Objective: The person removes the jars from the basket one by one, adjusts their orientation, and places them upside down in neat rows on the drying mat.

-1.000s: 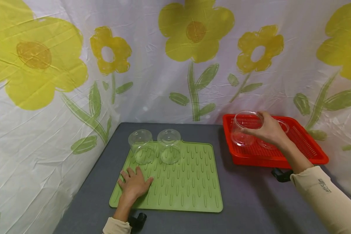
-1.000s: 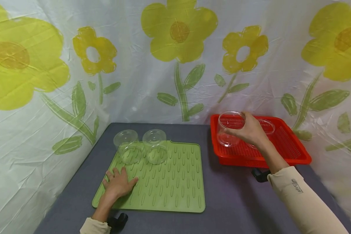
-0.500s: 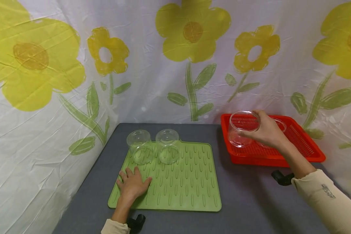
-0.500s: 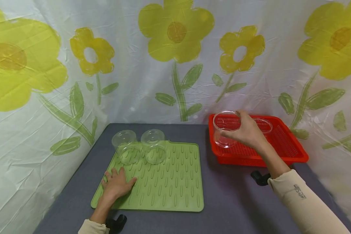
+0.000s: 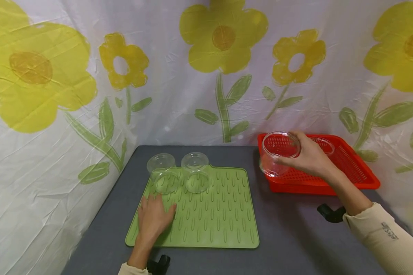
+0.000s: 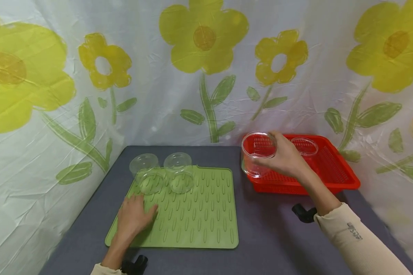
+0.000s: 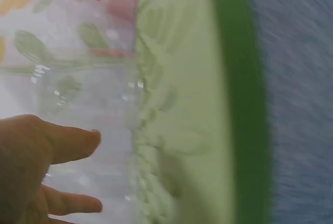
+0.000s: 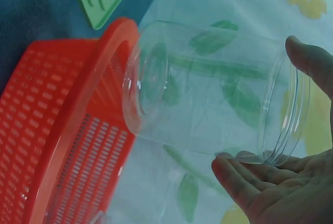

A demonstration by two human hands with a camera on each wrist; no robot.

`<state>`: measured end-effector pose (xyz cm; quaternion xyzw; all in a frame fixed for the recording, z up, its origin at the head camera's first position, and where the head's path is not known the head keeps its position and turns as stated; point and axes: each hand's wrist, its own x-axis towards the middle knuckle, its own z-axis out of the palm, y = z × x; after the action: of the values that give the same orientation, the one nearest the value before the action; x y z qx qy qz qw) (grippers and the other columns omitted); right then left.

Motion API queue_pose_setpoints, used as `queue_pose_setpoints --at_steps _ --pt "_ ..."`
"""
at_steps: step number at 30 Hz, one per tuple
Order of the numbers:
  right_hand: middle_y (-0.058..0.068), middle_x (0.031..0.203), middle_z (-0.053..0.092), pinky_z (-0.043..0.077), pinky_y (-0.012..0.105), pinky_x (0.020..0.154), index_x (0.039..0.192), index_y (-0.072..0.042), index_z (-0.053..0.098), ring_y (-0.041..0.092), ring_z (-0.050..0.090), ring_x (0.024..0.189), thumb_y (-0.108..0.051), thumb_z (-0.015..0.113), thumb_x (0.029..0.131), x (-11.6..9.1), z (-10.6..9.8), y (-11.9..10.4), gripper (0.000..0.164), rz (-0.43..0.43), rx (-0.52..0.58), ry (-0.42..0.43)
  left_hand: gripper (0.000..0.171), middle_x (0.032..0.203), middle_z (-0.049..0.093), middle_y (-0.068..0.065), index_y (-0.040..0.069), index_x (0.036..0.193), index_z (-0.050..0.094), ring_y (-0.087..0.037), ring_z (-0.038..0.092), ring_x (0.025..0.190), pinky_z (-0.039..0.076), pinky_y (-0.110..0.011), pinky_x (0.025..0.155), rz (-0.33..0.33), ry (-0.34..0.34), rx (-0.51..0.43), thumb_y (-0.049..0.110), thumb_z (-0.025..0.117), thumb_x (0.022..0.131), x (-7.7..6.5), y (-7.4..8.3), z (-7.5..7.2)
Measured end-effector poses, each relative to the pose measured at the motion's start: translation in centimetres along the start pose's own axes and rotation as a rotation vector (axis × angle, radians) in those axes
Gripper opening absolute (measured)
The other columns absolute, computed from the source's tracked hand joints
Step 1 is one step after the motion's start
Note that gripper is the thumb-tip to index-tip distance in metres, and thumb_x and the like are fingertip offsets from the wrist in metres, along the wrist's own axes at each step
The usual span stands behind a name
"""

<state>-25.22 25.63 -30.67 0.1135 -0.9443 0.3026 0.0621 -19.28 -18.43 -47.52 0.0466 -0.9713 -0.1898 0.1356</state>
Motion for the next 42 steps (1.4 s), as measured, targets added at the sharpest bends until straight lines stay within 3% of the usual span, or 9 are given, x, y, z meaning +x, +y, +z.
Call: queue_pose_setpoints --at_steps 4,7,11,21,28,34,42 --pt "0.023 0.144 0.052 0.052 0.062 0.097 0.153 -0.003 0.034 0.041 0.054 0.124 -0.052 0.083 0.081 -0.3 0.3 -0.6 0.101 -0.036 0.018 -0.001 0.059 0.141 0.054 -0.034 -0.006 0.131 0.062 -0.056 0.050 0.130 0.044 -0.068 0.103 0.096 0.146 -0.080 0.031 0.078 0.089 0.2 1.2 -1.1" --pt "0.021 0.143 0.053 0.053 0.061 0.097 0.153 -0.003 0.035 0.040 0.056 0.123 -0.050 0.084 0.080 -0.5 0.7 -1.2 0.099 -0.065 0.028 -0.005 0.057 0.141 0.054 -0.031 -0.005 0.132 0.062 -0.050 0.050 0.131 0.043 -0.064 0.105 0.145 0.184 -0.151 0.029 0.079 0.089 0.6 2.1 -1.8" --pt "0.020 0.143 0.054 0.053 0.060 0.099 0.151 -0.003 0.038 0.039 0.058 0.124 -0.046 0.087 0.079 -0.8 1.5 -2.0 0.097 -0.101 0.035 -0.016 0.057 0.145 0.052 -0.027 -0.002 0.135 0.061 -0.047 0.046 0.138 0.039 -0.066 0.110 0.210 0.182 -0.241 0.027 0.079 0.089 0.9 3.4 -2.6" --pt "0.015 0.142 0.058 0.052 0.059 0.101 0.148 -0.006 0.044 0.035 0.060 0.123 -0.043 0.090 0.074 -2.1 3.6 -3.7 0.095 -0.197 0.028 -0.044 0.068 0.158 0.043 -0.015 0.010 0.147 0.053 -0.041 0.036 0.148 0.036 -0.068 0.112 0.302 -0.012 -0.508 0.021 0.082 0.087 0.8 6.9 -4.3" --pt "0.011 0.144 0.057 0.050 0.056 0.104 0.150 -0.008 0.042 0.030 0.059 0.127 -0.040 0.091 0.073 -3.1 5.0 -4.8 0.097 -0.238 0.031 -0.093 0.082 0.158 0.045 -0.003 0.020 0.152 0.047 -0.031 0.039 0.149 0.035 -0.060 0.117 0.363 -0.149 -0.627 0.021 0.088 0.080 0.6 9.4 -4.3" --pt "0.006 0.136 0.061 0.055 0.051 0.097 0.151 -0.010 0.042 0.024 0.062 0.117 -0.040 0.093 0.070 -3.9 5.6 -6.0 0.100 -0.262 0.068 -0.126 0.094 0.159 0.044 0.002 0.026 0.154 0.043 -0.028 0.040 0.149 0.037 -0.058 0.117 0.378 -0.258 -0.738 0.022 0.092 0.074 0.2 10.8 -4.1" --pt "0.004 0.130 0.063 0.059 0.033 0.083 0.150 -0.008 0.043 0.020 0.063 0.109 -0.040 0.094 0.069 -4.3 6.3 -6.6 0.101 -0.298 0.128 -0.177 0.104 0.161 0.039 0.004 0.029 0.158 0.034 -0.021 0.037 0.150 0.039 -0.051 0.117 0.414 -0.337 -0.779 0.031 0.094 0.072 -0.2 12.1 -3.8"
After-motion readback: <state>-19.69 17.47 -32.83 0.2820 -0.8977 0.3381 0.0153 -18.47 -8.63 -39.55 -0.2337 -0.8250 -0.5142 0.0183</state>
